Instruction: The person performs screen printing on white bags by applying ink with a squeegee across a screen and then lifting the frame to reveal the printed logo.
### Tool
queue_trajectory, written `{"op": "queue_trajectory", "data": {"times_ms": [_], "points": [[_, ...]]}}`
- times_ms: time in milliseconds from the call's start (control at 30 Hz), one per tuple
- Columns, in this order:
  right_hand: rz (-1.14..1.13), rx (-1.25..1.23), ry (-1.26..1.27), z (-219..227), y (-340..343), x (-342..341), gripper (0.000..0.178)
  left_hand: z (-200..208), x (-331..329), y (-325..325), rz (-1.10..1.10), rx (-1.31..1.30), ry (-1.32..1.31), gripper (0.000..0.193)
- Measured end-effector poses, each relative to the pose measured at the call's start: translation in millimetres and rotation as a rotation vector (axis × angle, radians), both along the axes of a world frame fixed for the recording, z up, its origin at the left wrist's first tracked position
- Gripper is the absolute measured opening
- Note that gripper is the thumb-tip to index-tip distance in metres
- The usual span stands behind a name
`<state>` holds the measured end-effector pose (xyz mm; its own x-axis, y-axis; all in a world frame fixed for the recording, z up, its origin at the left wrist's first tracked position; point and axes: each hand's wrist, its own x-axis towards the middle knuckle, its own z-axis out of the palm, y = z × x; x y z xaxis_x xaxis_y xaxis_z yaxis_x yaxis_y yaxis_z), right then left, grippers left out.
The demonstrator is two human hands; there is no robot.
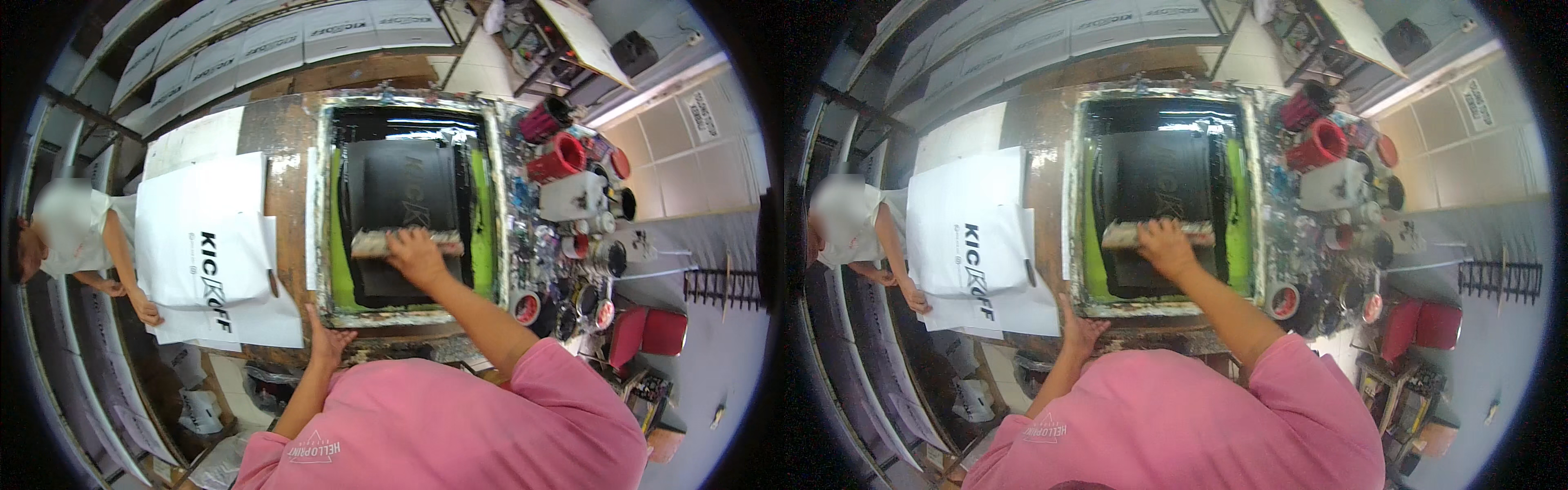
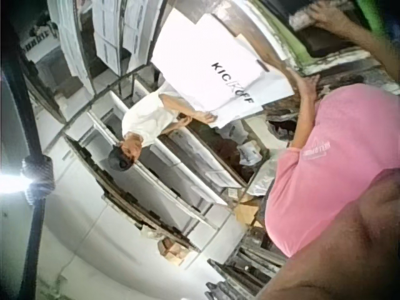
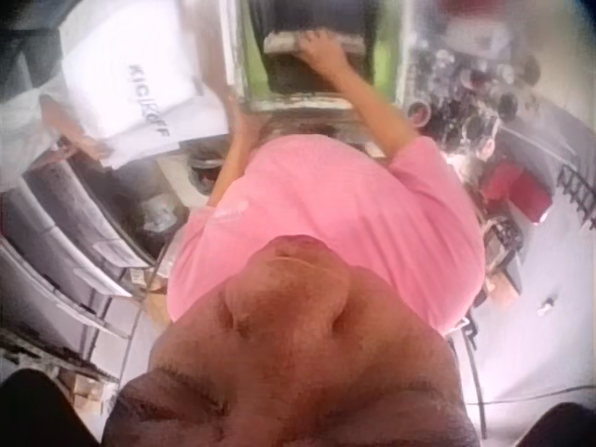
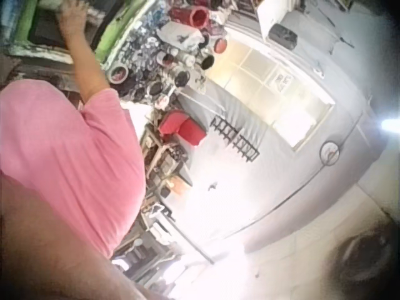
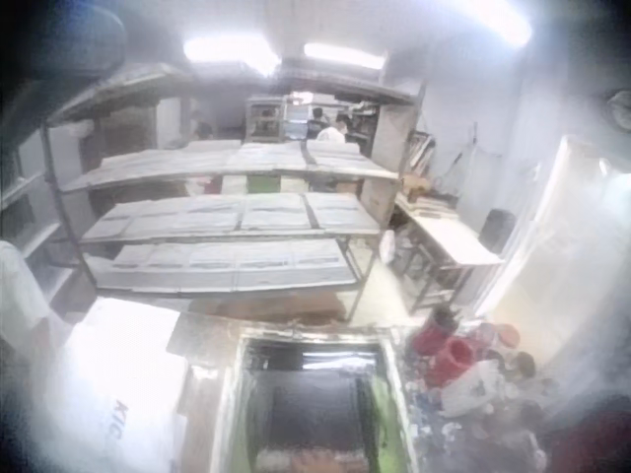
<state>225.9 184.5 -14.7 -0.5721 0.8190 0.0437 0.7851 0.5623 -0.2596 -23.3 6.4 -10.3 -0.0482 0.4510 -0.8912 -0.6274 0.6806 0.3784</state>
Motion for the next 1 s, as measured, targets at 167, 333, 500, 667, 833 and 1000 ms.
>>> {"op": "queue_trajectory", "data": {"times_ms": [167, 333, 500, 667, 833, 1000], "points": [[-0.065, 0.139, 0.033, -1.6, 135.2, -14.6, 0.052, 4.0, -7.4, 6.0, -0.03, -0.009, -0.087, 0.134], [-0.096, 0.057, 0.01, 18.3, 212.1, -23.3, 0.046, -5.7, -15.6, 1.8, -0.061, 0.024, -0.155, 0.125], [-0.019, -0.305, -0.066, 51.1, 202.2, -6.2, 0.05, -1.1, -18.5, 2.7, -0.112, 0.107, -0.229, 0.138], [0.011, -0.366, -0.099, 74.5, 23.0, 9.9, 0.051, 7.4, -5.6, 4.8, -0.046, 0.041, -0.128, 0.135], [-0.05, -0.266, 0.047, 87.5, -95.1, 21.1, 0.039, 7.8, 1.1, -4.8, -0.079, 0.178, -0.02, 0.129], [-0.039, 0.11, 0.021, 139.2, -124.9, 6.4, 0.039, 85.9, 4.1, -14.7, -0.024, 0.437, 0.06, 0.11]]}}
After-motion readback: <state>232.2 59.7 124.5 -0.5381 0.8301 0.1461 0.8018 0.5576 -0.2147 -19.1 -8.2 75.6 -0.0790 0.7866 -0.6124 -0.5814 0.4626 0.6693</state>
